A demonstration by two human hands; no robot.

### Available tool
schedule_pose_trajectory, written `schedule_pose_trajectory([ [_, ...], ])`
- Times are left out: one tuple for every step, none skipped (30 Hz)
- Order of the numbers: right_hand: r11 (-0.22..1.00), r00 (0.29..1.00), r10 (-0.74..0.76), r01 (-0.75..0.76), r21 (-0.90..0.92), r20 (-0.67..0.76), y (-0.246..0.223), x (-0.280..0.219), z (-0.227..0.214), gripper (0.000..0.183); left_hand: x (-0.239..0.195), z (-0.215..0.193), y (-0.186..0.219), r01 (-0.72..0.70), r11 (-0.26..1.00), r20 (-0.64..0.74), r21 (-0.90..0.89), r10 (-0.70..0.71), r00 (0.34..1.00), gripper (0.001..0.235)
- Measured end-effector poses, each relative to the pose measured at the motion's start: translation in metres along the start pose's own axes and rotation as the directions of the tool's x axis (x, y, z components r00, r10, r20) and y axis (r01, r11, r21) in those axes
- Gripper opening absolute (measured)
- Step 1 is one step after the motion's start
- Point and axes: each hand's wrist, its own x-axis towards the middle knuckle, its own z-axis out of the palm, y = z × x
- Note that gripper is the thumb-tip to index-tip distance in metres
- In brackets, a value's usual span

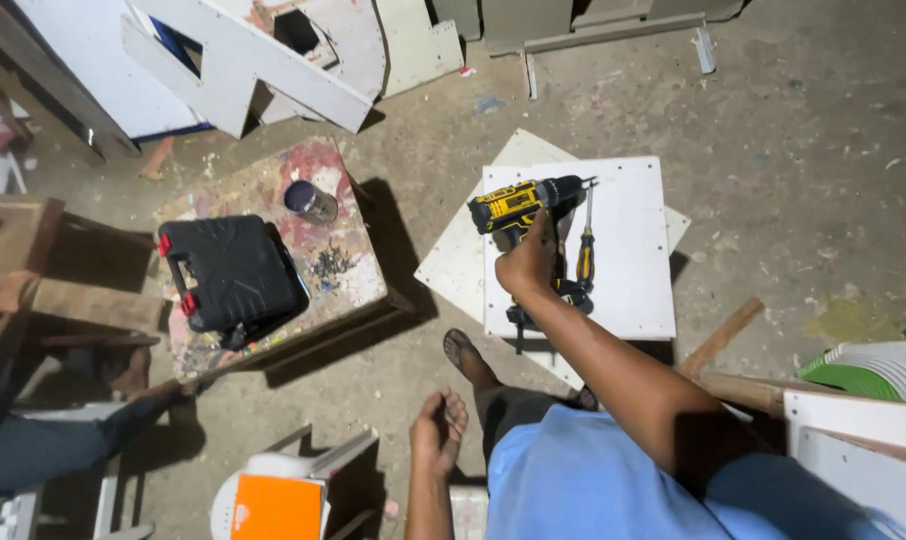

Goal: Using a power drill to create holes in a board and a scraper to clean the surface.

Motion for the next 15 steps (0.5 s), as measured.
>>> schedule_pose_trajectory([
  [1.000,1.000,-0.001,0.001,0.006,-0.005,0.003,0.013,0.006,0.096,-0.001,0.001,0.002,-0.003,1.000,0.004,0.005,0.003,1.000,0.016],
  [0.999,0.999,0.039,-0.039,0.013,-0.006,0.005,0.026,0.012,0.098,-0.002,0.003,0.003,0.016,1.000,0.006,0.000,-0.016,1.000,0.017],
  [0.997,0.997,0.079,-0.079,0.018,-0.008,0.008,0.039,0.017,0.101,-0.002,0.005,0.003,0.037,0.999,0.010,-0.006,-0.037,0.999,0.018],
  [0.997,0.997,0.079,-0.079,0.024,-0.014,0.012,0.053,0.024,0.101,-0.002,0.012,0.011,0.036,0.999,0.015,-0.001,-0.035,0.999,0.018],
  [0.994,0.994,0.109,-0.108,0.034,-0.026,0.017,0.067,0.030,0.099,-0.003,0.018,0.018,0.046,0.999,0.026,0.026,-0.047,0.999,0.019],
  [0.990,0.990,0.139,-0.137,0.045,-0.038,0.022,0.081,0.036,0.097,-0.003,0.024,0.024,0.056,0.997,0.037,0.054,-0.058,0.998,0.019],
  [0.989,0.989,0.139,-0.137,0.051,-0.043,0.018,0.078,0.036,0.097,-0.003,0.035,0.035,0.055,0.997,0.042,0.060,-0.058,0.997,0.019],
  [0.977,0.980,0.196,-0.192,0.094,-0.040,0.015,0.075,0.035,0.098,-0.003,0.047,0.046,0.036,0.992,0.038,0.119,-0.041,0.998,0.019],
  [0.959,0.966,0.257,-0.251,0.134,-0.033,0.014,0.072,0.035,0.099,-0.004,0.057,0.055,0.023,0.984,0.031,0.178,-0.029,0.999,0.019],
  [0.957,0.964,0.262,-0.255,0.137,-0.037,0.007,0.067,0.029,0.099,-0.001,0.068,0.063,0.026,0.982,0.033,0.185,-0.033,0.999,0.019],
  [0.962,0.971,0.239,-0.238,0.137,0.007,0.002,0.061,0.022,0.089,0.001,0.077,0.068,-0.006,0.977,0.056,0.215,-0.006,0.998,0.019],
  [0.966,0.975,0.216,-0.221,0.137,0.051,-0.003,0.054,0.016,0.082,0.003,0.086,0.073,-0.040,0.969,0.079,0.244,0.021,0.997,0.018],
  [0.963,0.972,0.230,-0.234,0.134,0.050,-0.001,0.043,-0.001,0.082,0.000,0.098,0.078,-0.027,0.968,0.074,0.250,0.008,0.997,0.018],
  [0.993,0.990,0.088,-0.096,0.064,0.113,0.001,0.030,-0.018,0.067,-0.003,0.110,0.083,-0.075,0.935,0.101,0.348,0.042,0.994,0.018],
  [0.998,0.981,-0.059,0.059,0.001,0.186,-0.001,0.022,-0.035,0.057,-0.003,0.124,0.089,-0.130,0.892,0.135,0.432,0.079,0.988,0.018],
])
